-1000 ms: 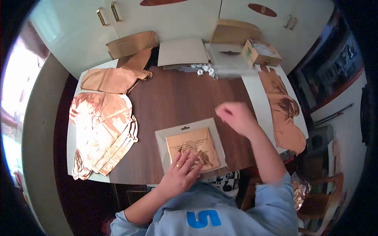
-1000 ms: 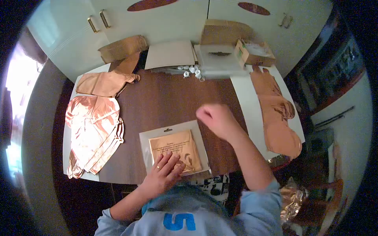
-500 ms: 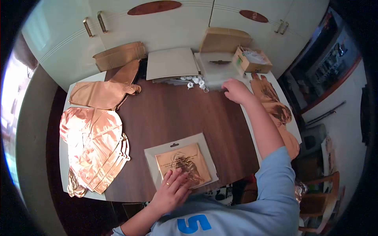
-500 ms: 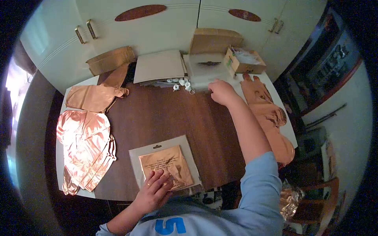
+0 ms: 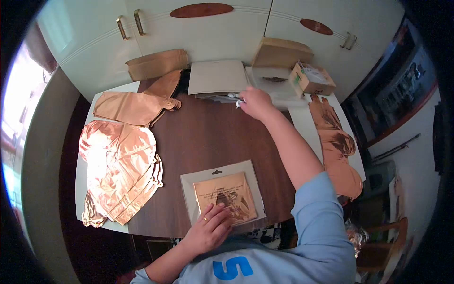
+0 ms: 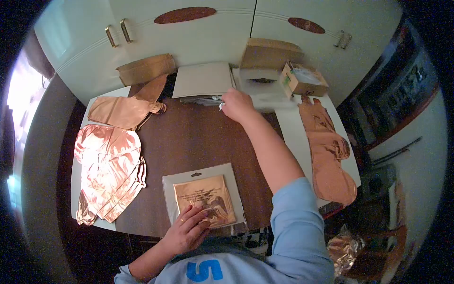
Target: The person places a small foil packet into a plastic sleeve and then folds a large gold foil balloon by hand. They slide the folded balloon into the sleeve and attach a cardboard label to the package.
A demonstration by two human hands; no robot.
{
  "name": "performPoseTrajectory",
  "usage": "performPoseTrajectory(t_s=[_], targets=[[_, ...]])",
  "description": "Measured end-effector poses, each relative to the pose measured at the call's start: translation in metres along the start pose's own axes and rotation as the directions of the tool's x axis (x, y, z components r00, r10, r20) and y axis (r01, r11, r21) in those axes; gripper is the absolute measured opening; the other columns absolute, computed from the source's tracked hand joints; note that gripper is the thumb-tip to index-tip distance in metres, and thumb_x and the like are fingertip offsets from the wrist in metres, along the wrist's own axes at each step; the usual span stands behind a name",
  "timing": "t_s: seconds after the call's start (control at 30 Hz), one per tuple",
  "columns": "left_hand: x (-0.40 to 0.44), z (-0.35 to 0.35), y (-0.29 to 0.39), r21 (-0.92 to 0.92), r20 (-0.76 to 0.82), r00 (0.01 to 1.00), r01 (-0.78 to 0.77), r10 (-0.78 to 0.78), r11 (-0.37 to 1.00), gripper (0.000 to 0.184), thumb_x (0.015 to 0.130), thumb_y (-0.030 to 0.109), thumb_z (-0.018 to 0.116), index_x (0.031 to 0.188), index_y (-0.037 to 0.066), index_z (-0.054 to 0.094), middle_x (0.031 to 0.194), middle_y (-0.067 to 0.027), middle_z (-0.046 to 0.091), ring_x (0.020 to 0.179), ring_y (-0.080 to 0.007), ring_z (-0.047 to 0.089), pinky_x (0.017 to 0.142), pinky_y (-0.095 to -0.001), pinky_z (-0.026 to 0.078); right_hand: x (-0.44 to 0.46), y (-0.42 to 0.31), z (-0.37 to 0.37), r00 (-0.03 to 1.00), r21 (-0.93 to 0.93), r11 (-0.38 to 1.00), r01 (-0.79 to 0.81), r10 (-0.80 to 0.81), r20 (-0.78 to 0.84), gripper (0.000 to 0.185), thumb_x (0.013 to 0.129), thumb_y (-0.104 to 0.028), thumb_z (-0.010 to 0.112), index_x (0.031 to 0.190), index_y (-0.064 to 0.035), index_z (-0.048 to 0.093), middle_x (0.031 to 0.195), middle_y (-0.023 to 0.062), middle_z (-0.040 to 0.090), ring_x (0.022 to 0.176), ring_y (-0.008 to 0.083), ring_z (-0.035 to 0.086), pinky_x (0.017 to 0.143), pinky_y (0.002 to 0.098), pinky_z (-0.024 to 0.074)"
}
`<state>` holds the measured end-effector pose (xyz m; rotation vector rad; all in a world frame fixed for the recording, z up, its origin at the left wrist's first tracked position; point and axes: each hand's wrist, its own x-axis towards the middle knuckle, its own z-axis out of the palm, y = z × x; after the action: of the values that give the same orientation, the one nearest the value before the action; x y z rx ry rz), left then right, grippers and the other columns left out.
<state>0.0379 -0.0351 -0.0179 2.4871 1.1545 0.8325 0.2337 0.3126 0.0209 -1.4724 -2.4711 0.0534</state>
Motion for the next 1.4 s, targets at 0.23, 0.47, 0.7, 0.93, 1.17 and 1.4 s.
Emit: performPoseTrajectory(t_s=[0.23, 0.47, 0.7, 0.93, 1.17, 1.4], targets=[[-0.002, 0.000, -0.002, -0.021, -0.028, 0.999, -0.025, 0.025, 0.999, 0.028, 0.080, 0.012, 0.072, 0.106, 0.005, 0.063, 0.123, -0.0149, 0.060, 0.126, -0.0354, 0.053, 0.109, -0.0543, 0.039, -0.027, -0.015, 0.021, 1.000, -0.054, 0.998, -0.014, 0.014, 0.000, 0.013, 0.085, -0.017, 0.062, 0.087, -0.0071, 0.071, 0.100, 0.0132, 0.065, 0.097, 0.0325, 0.065, 0.084, 0.0468, 0.0524], [-0.004, 0.003, -0.007, -0.115, -0.084, 0.996, 0.001, -0.011, 0.993, 0.031, 0.079, 0.002, 0.074, 0.108, 0.004, 0.065, 0.114, -0.0132, 0.064, 0.117, -0.0323, 0.061, 0.107, -0.0536, 0.043, -0.182, -0.054, -0.039, 0.997, 0.441, 0.895, 0.060, -0.037, -0.061, 0.008, 0.084, -0.015, 0.073, 0.087, -0.0074, 0.073, 0.080, 0.0110, 0.063, 0.074, 0.0268, 0.064, 0.069, 0.0371, 0.0525], [0.002, -0.003, -0.002, -0.176, -0.199, 0.977, 0.037, -0.072, 0.984, 0.026, 0.079, 0.001, 0.074, 0.103, 0.003, 0.064, 0.110, -0.0134, 0.065, 0.113, -0.0330, 0.062, 0.104, -0.0495, 0.046, -0.321, -0.120, -0.060, 0.957, 0.561, 0.777, 0.285, -0.260, -0.127, 0.022, 0.075, -0.005, 0.078, 0.097, -0.0066, 0.073, 0.085, 0.0069, 0.066, 0.071, 0.0242, 0.064, 0.064, 0.0348, 0.0530], [0.006, -0.009, 0.003, -0.014, -0.122, 0.989, 0.081, -0.083, 0.997, 0.029, 0.079, 0.008, 0.077, 0.104, 0.001, 0.065, 0.110, -0.0156, 0.064, 0.111, -0.0365, 0.062, 0.099, -0.0478, 0.049, -0.323, -0.144, -0.017, 0.939, 0.328, 0.894, 0.304, -0.223, -0.260, 0.019, 0.079, -0.008, 0.071, 0.097, -0.0045, 0.068, 0.105, 0.0086, 0.069, 0.080, 0.0231, 0.062, 0.071, 0.0357, 0.0515], [0.009, -0.014, -0.003, 0.009, -0.070, 0.996, 0.052, -0.051, 0.999, 0.034, 0.077, 0.011, 0.077, 0.108, 0.002, 0.065, 0.110, -0.0159, 0.064, 0.110, -0.0369, 0.062, 0.100, -0.0480, 0.049, -0.326, -0.152, -0.007, 0.926, 0.280, 0.895, 0.348, -0.282, -0.249, 0.018, 0.080, -0.012, 0.066, 0.096, -0.0046, 0.064, 0.111, 0.0109, 0.068, 0.081, 0.0249, 0.059, 0.074, 0.0394, 0.0488], [0.009, -0.016, -0.006, 0.024, -0.053, 0.997, 0.053, -0.052, 0.998, 0.037, 0.076, 0.010, 0.076, 0.110, 0.001, 0.064, 0.108, -0.0168, 0.066, 0.108, -0.0370, 0.064, 0.099, -0.0479, 0.050, -0.321, -0.160, -0.005, 0.940, 0.262, 0.905, 0.335, -0.301, -0.162, 0.019, 0.081, -0.012, 0.062, 0.098, -0.0040, 0.062, 0.117, 0.0147, 0.064, 0.082, 0.0258, 0.059, 0.075, 0.0408, 0.0493]])
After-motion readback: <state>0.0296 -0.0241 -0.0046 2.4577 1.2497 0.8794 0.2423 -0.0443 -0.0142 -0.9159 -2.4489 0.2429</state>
